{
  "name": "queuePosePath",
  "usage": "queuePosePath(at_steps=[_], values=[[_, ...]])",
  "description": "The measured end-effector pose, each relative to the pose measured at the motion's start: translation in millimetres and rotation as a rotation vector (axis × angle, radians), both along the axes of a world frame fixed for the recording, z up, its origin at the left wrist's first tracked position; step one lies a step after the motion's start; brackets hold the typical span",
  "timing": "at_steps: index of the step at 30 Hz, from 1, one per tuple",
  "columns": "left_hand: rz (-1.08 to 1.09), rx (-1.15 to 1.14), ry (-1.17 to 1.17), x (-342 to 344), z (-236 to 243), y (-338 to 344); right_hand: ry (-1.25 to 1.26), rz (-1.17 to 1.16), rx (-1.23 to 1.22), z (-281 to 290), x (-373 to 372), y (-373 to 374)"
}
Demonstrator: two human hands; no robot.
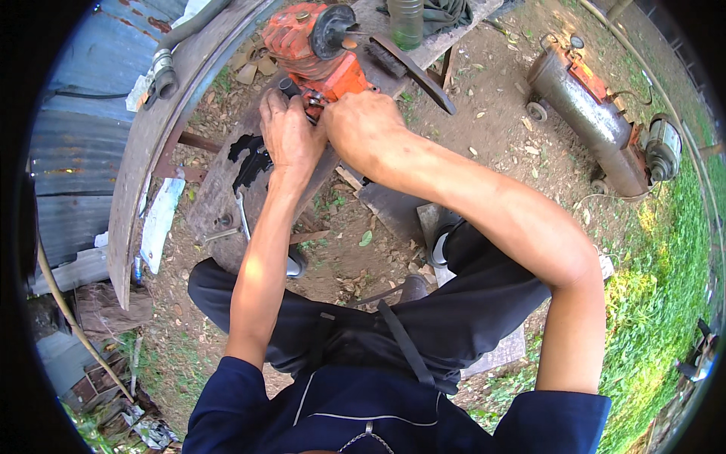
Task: The person uses a screwdriver and a wrench to disassemble a red air compressor pump on a workbench, removes a small valve component, and cleans it with a cloth.
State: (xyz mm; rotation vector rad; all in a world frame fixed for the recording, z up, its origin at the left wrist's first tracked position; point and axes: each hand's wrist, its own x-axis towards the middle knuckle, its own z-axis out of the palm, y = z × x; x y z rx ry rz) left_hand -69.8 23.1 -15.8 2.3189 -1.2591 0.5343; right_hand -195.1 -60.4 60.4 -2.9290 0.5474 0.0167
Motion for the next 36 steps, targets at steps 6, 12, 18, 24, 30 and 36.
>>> queuePosePath(at_steps=[6, 12, 18, 24, 30, 36], values=[[0.029, 0.037, 0.072, 1.4, 3.6, 0.7, 0.03, -0.05, -0.05, -0.1, 5.9, -2.0], [0.107, 0.155, 0.159, -1.7, 13.6, -2.3, 0.093, -0.058, -0.045, 4.9, 11.8, 9.8], [0.104, 0.126, 0.06, 0.8, 6.3, -1.0, 0.081, -0.115, 0.036, -16.7, 1.3, -2.4], [0.098, 0.117, 0.063, 2.1, 6.0, -1.9, 0.017, -0.198, 0.061, -69.8, -6.3, -3.9], [0.09, 0.113, 0.072, 6.5, 0.8, -1.6, -0.154, -0.248, 0.272, -158.2, 10.1, -2.6], [0.084, 0.141, 0.076, 5.4, 3.6, -4.8, -0.391, -0.42, 0.423, -171.5, 18.1, 16.5]])
